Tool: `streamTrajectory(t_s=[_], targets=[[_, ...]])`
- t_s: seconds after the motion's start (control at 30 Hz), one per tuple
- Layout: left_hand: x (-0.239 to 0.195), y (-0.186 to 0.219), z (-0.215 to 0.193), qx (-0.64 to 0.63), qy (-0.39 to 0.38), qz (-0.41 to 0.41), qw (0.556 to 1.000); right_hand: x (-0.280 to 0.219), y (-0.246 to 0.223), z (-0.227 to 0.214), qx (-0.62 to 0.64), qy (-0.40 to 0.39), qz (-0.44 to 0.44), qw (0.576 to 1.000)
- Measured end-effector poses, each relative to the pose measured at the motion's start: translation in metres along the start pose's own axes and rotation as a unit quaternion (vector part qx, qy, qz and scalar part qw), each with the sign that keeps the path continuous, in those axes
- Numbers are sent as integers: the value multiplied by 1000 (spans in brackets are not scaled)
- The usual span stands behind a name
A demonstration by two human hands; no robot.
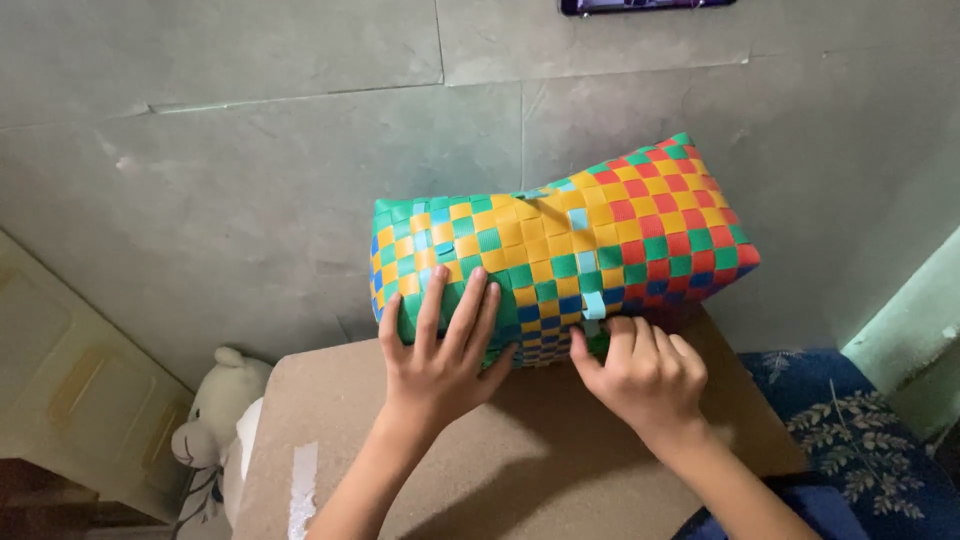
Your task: Weaving a colorful plastic basket by manually tucking in the ends of plastic strips to secure the weave.
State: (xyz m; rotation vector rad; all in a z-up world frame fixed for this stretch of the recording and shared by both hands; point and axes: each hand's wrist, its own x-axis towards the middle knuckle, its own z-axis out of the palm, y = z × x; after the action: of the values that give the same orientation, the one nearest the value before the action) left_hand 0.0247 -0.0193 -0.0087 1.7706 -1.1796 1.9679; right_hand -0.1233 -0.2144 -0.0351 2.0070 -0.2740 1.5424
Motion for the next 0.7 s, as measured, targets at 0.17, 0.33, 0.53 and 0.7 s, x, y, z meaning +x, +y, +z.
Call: streamTrajectory(t_s=[0.17, 0.33, 0.53, 0.7], targets=[[-2, 1, 3, -2, -6, 6, 1000, -13, 6, 2, 166, -104, 59, 979], [0, -1, 5, 4, -10, 10, 1000, 8, 6, -11, 430, -225, 262, 834], [5, -9, 1, -17, -43, 36, 998, -18, 5, -7, 372, -279, 185, 866], [1, -8, 3, -34, -45, 22, 998, 0, 8, -22, 368, -345, 224, 834]])
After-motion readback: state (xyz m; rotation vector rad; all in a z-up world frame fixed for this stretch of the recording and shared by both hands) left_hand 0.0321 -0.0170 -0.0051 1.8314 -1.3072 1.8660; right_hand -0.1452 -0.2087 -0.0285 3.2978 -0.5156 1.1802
